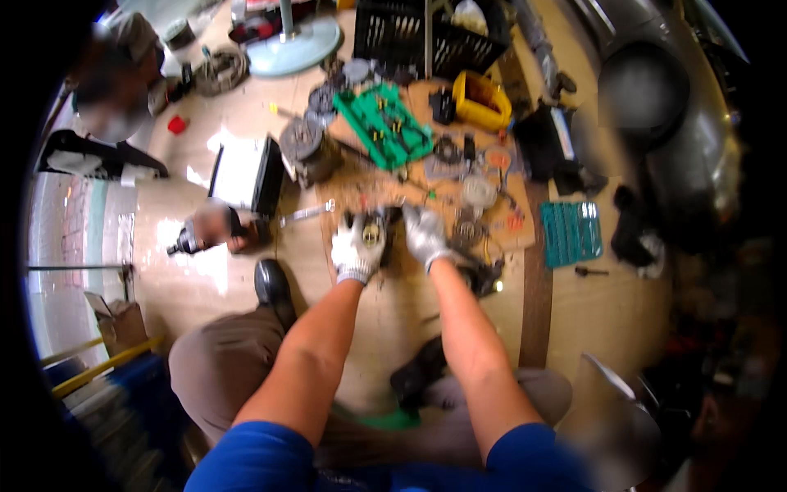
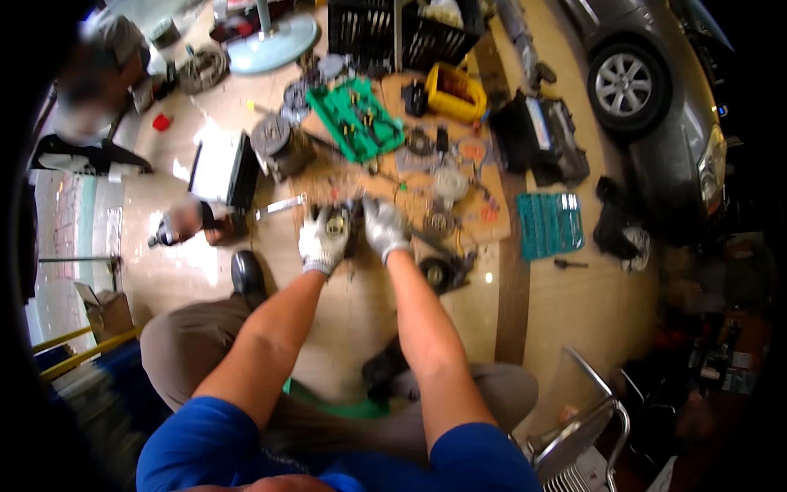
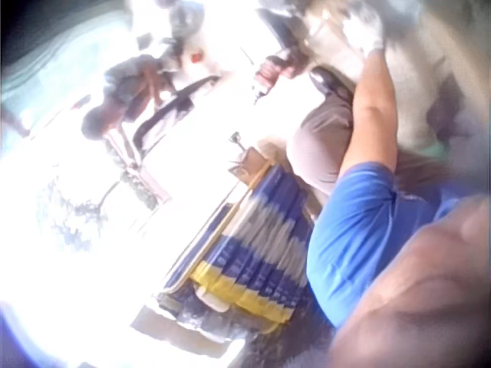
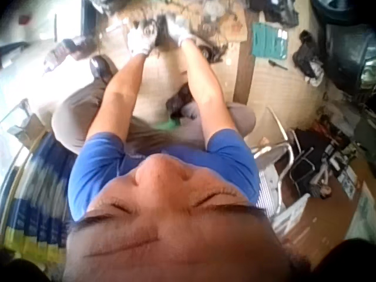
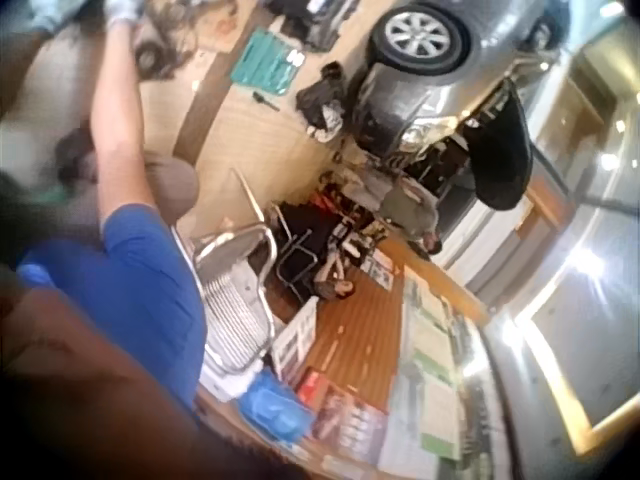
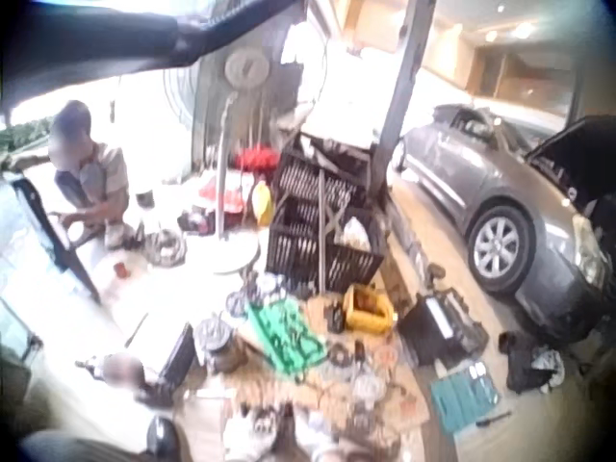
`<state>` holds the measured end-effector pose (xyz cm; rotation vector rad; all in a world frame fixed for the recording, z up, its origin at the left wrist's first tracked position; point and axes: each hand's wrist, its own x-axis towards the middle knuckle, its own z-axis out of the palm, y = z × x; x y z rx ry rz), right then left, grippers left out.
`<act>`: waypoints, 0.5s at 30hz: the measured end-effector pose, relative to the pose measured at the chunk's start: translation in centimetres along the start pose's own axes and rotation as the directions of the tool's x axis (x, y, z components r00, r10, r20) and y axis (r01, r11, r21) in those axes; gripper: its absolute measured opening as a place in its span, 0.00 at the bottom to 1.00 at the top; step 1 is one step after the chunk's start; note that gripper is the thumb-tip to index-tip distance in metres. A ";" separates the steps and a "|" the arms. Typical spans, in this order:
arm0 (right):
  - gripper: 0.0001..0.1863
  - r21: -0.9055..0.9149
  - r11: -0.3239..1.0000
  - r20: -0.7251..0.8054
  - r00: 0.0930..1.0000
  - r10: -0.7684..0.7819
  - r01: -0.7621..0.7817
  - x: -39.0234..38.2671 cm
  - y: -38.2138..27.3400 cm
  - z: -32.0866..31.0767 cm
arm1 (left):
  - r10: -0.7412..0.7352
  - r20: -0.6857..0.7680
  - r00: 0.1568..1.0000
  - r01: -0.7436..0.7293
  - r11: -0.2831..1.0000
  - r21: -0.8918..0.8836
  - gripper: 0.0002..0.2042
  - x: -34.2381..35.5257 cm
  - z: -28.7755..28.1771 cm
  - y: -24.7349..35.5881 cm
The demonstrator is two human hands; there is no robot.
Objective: The person puts on gloves and uses a screwdriver to work on a car alternator on the floor.
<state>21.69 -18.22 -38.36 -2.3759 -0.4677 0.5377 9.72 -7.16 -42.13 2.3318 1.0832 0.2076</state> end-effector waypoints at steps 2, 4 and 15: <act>0.33 -0.097 0.995 0.060 0.998 -0.001 0.007 -0.6 1.3 -1.1 | 0.041 -0.056 0.998 -0.043 0.999 -0.032 0.29 -0.3 -0.3 0.4; 0.32 -0.135 0.989 0.131 0.990 -0.045 0.063 -2.6 2.9 -1.5 | -0.001 -0.006 1.000 0.000 0.998 -0.058 0.30 -0.3 -1.1 1.0; 0.23 -0.197 0.920 0.323 0.908 -0.266 0.339 -3.3 4.9 -0.6 | 0.077 -0.002 0.997 -0.077 0.995 -0.066 0.35 -0.2 -1.4 1.0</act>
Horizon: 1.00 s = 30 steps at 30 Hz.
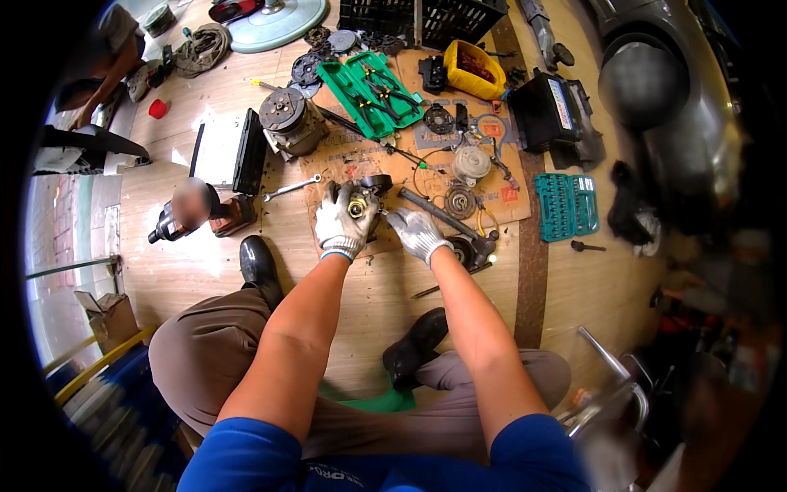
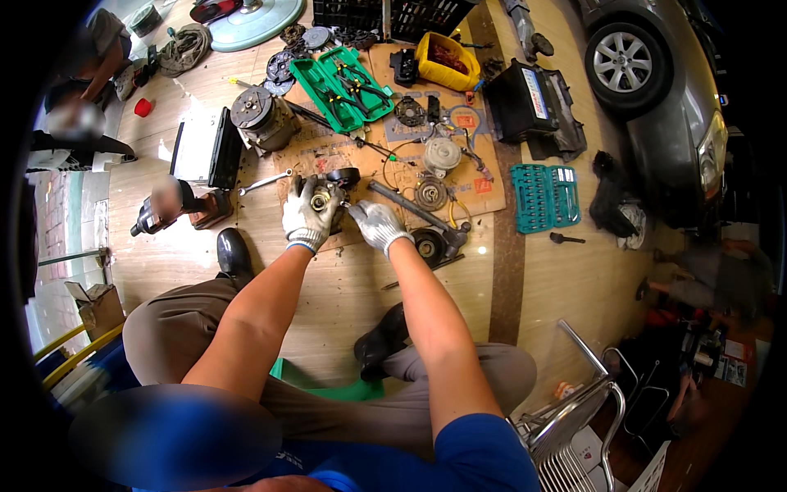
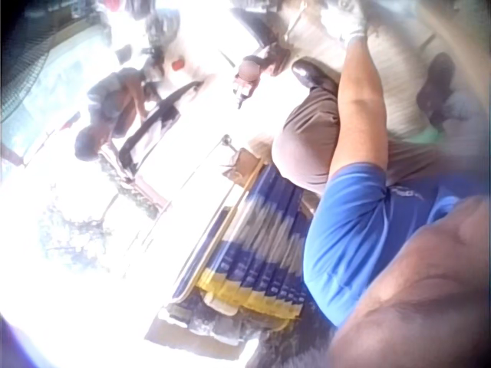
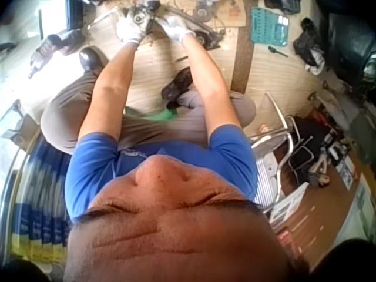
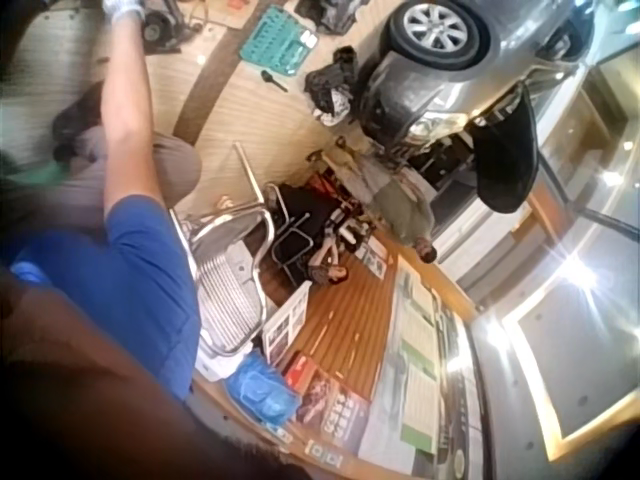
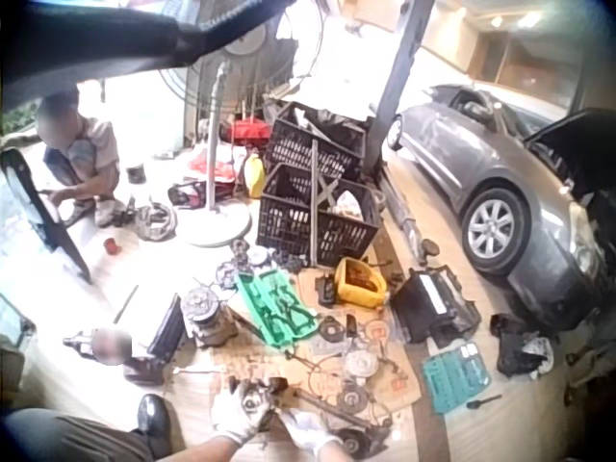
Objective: The person puts on gloves and uses a screwdriver to work on a car alternator on the floor.
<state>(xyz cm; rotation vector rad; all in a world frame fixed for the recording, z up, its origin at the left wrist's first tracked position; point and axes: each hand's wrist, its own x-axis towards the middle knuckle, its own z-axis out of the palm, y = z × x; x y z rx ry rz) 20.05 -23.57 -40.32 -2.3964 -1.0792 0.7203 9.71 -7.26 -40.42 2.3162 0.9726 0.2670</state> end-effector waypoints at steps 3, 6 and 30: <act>0.23 -0.112 0.990 0.107 0.989 0.103 -0.091 0.7 -1.8 -1.8 | -0.024 0.010 1.000 0.024 1.000 0.003 0.34 0.0 -0.8 0.5; 0.23 -0.262 0.964 0.160 0.983 0.089 -0.045 1.4 -2.6 -3.5 | -0.016 0.022 1.000 0.016 1.000 0.006 0.33 0.1 -0.5 0.1; 0.25 -0.215 0.938 -0.036 0.962 0.272 -0.273 0.2 -3.2 0.2 | 0.054 -0.091 0.994 -0.053 0.998 0.015 0.25 0.8 1.2 -0.6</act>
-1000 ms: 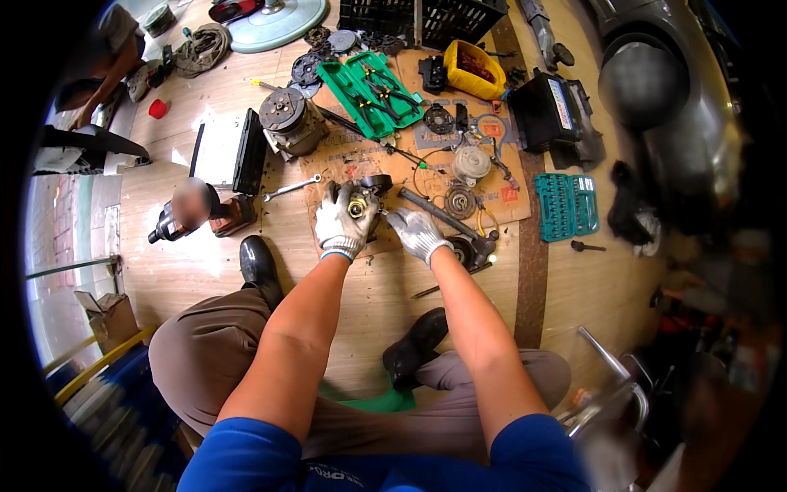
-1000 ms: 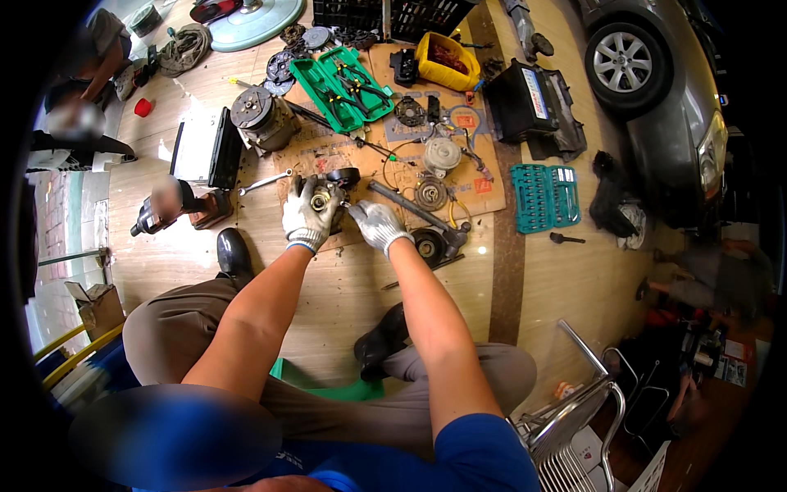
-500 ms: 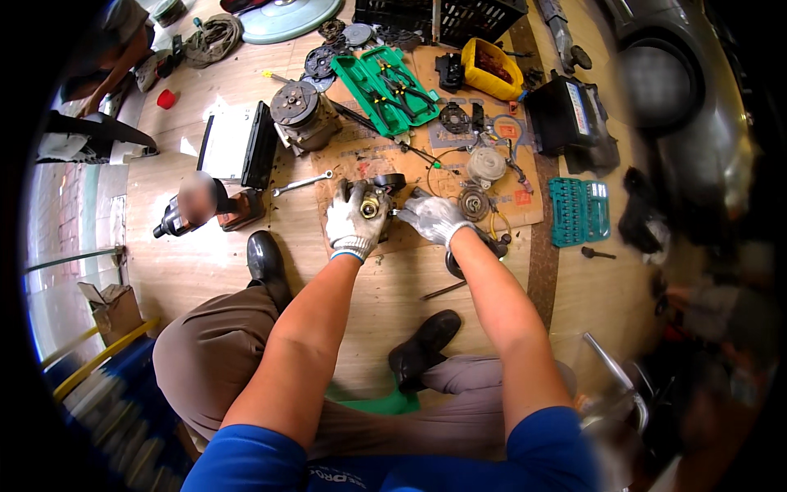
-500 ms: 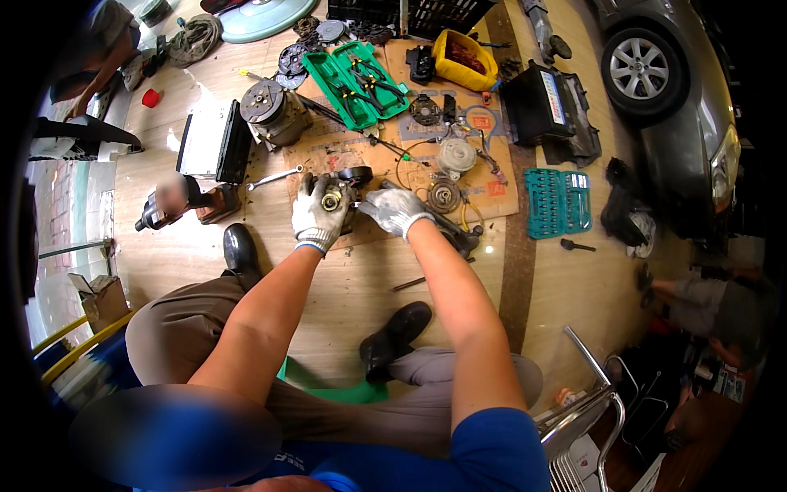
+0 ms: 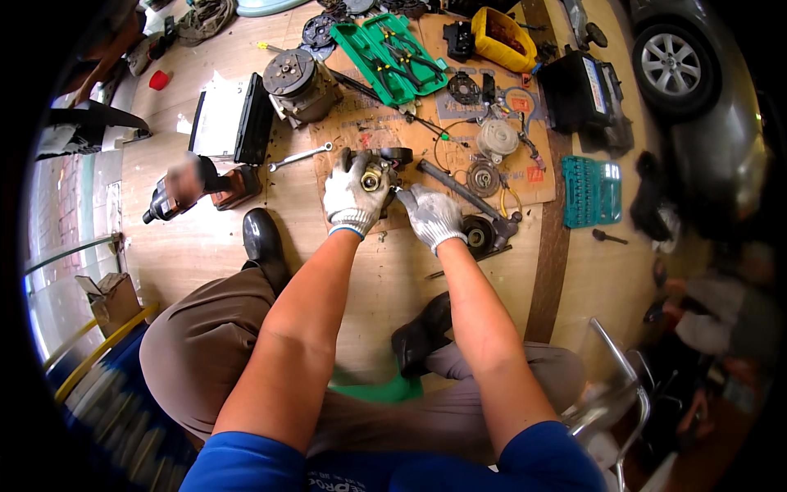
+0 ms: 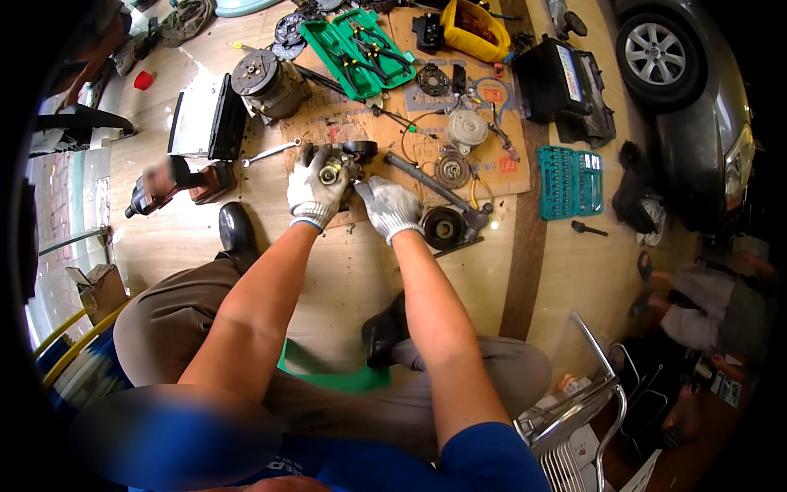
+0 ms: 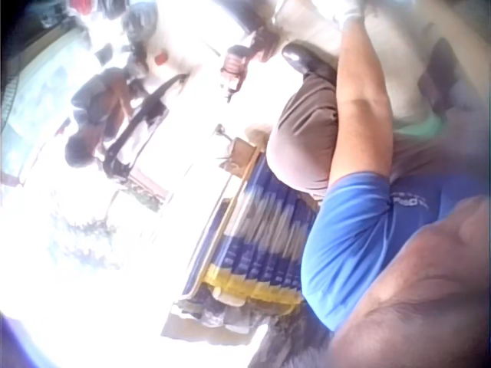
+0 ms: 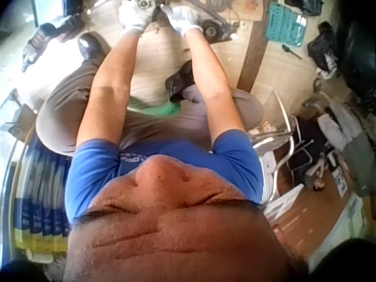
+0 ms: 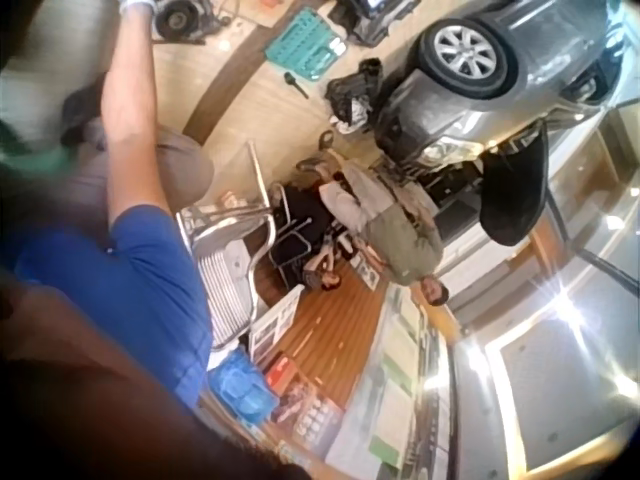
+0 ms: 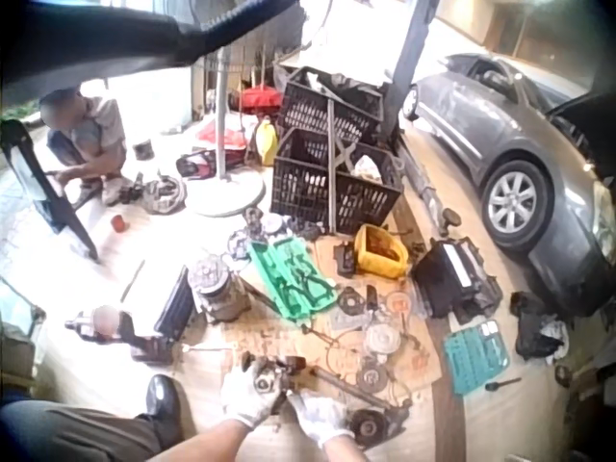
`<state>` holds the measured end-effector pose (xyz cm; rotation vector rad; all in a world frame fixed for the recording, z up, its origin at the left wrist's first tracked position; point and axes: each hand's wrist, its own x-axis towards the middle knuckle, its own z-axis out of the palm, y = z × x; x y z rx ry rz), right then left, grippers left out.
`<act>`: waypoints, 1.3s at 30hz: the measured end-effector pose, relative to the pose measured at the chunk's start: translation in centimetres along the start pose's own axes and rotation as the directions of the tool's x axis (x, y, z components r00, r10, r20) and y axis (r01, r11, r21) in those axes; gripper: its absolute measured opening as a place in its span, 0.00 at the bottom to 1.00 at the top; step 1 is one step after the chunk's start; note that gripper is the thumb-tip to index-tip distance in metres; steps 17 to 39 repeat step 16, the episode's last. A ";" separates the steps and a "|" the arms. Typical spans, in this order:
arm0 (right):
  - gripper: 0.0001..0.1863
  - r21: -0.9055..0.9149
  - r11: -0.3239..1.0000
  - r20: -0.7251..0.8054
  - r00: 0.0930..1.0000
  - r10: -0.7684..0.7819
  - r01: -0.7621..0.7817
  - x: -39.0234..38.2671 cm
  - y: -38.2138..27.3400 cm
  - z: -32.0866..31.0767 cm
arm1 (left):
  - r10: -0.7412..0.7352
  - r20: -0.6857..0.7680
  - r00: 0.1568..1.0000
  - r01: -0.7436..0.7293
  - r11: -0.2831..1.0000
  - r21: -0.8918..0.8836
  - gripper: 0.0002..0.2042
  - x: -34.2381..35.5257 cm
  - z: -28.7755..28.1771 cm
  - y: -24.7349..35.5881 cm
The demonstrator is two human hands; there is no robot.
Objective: The person puts on gloves and uses a screwdriver to work on a car alternator on the floor.
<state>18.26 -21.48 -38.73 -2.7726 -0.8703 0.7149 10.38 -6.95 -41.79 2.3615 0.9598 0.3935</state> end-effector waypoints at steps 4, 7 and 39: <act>0.26 0.014 0.999 -0.016 0.999 0.051 -0.051 -0.6 -0.6 0.3 | -0.013 0.027 1.000 0.014 1.000 -0.014 0.28 -0.1 -0.3 0.2; 0.26 0.053 0.994 -0.016 0.995 0.095 -0.094 -1.0 -1.2 0.4 | -0.005 0.003 1.000 0.005 1.000 0.005 0.28 -0.3 -0.1 -0.1; 0.34 0.278 0.956 0.088 0.993 0.075 -0.096 0.4 0.4 -0.6 | -0.049 0.098 0.994 0.043 0.997 0.068 0.31 0.1 0.5 -0.7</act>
